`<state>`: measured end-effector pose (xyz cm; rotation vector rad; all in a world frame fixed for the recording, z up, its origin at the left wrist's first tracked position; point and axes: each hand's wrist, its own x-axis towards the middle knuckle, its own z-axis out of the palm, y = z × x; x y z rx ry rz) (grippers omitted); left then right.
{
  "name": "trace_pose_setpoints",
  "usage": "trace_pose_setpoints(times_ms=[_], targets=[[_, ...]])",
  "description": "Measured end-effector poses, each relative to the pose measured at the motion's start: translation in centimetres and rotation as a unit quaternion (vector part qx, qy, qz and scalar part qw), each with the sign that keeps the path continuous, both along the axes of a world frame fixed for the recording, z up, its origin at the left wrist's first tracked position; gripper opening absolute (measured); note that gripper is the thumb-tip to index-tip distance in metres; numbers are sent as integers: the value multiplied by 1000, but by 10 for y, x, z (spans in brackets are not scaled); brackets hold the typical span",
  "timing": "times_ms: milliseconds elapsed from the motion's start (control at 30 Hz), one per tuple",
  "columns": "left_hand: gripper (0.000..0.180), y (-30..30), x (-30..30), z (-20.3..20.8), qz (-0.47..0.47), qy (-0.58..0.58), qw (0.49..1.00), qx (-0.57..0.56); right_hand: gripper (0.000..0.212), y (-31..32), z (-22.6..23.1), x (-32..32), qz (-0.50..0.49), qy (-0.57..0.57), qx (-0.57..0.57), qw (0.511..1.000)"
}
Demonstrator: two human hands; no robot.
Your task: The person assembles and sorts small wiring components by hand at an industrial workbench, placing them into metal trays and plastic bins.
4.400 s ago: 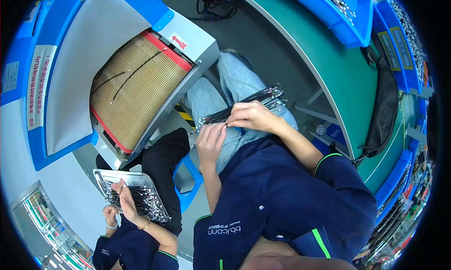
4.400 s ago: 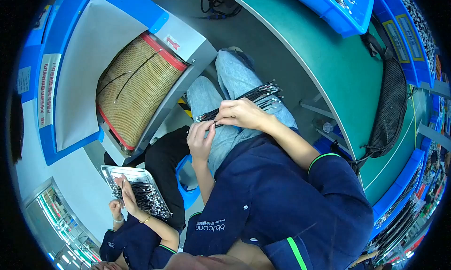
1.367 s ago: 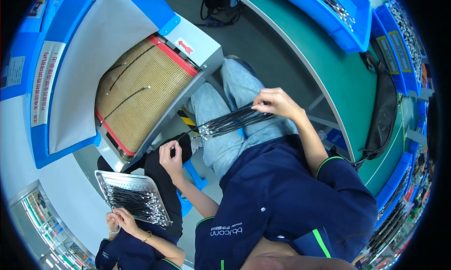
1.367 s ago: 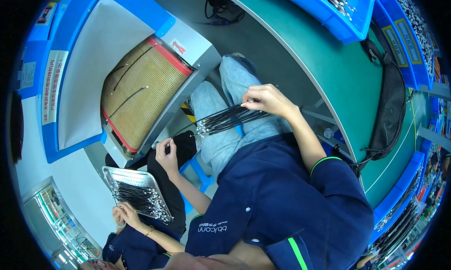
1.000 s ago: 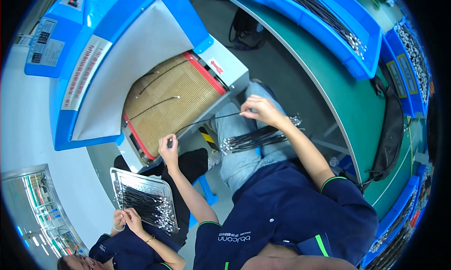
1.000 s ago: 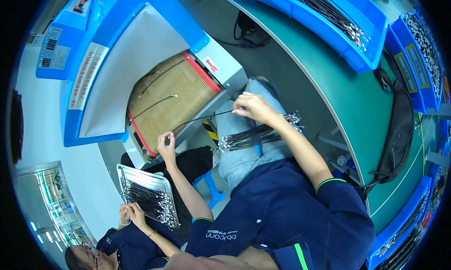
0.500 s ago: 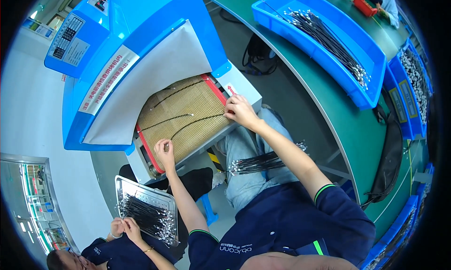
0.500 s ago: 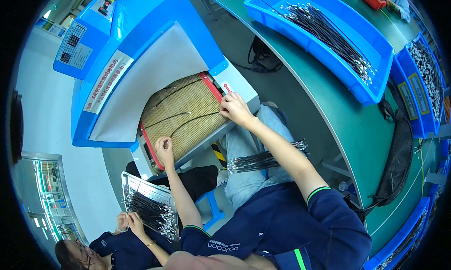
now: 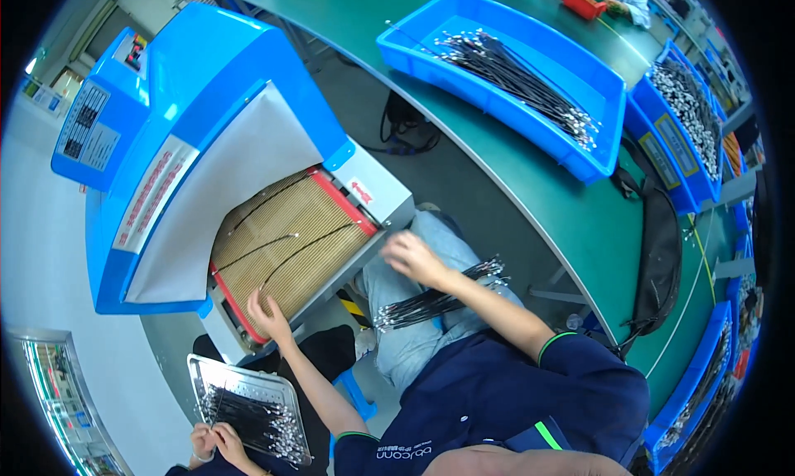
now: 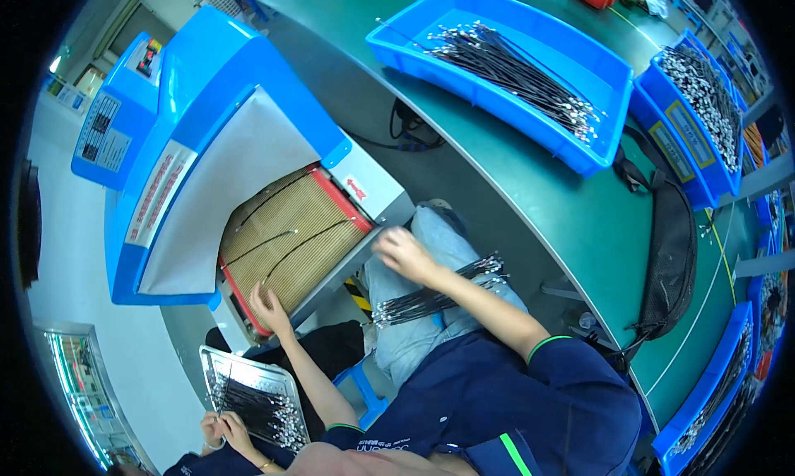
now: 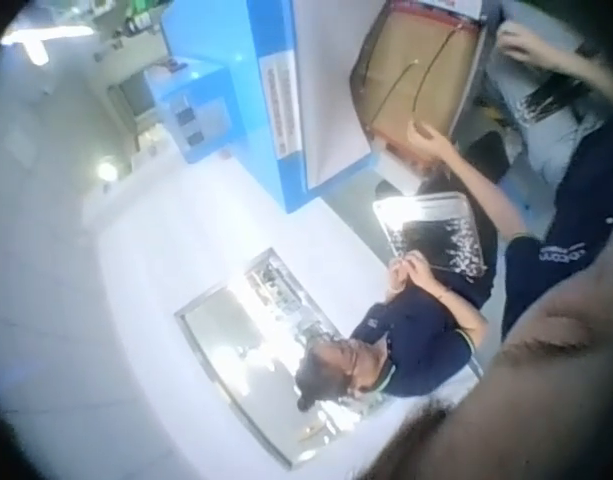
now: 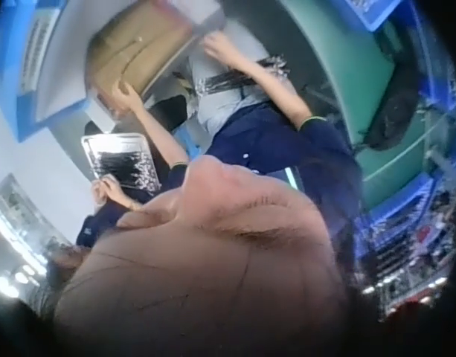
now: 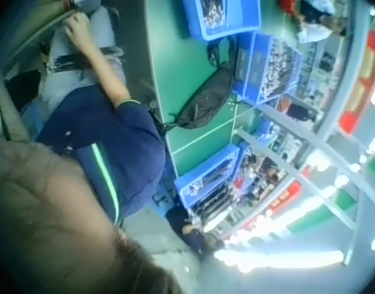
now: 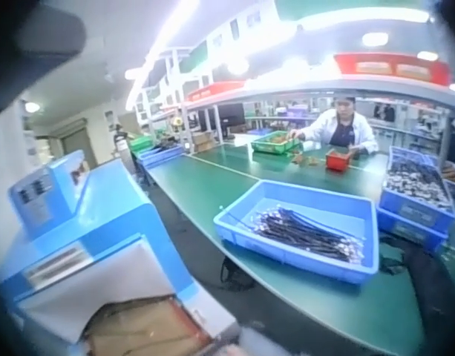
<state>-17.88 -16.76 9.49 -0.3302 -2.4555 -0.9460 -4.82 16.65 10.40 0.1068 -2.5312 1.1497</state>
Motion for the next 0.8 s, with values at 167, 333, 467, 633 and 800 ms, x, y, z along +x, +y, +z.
trace_pose_setpoints(times_ms=[167, 333, 467, 633, 800], targets=[[22, 60, 93, -5, -95, -105, 989, 39, 21, 21, -27, 105, 109, -181, 43, 976], [24, 129, 157, -25, -219, -232, 947, 46, 17, 40, -42, 126, 123, -218, 126, 960], [23, 141, 181, -33, -284, -298, 912, 9, 14, 42, -42, 124, 145, -252, 152, 945], [24, 142, 187, -32, -292, -303, 907, -12, 12, 53, -43, 120, 155, -270, 6, 950], [18, 138, 184, -30, -269, -393, 879, -30, 13, 62, -19, 111, 111, -290, -111, 944]])
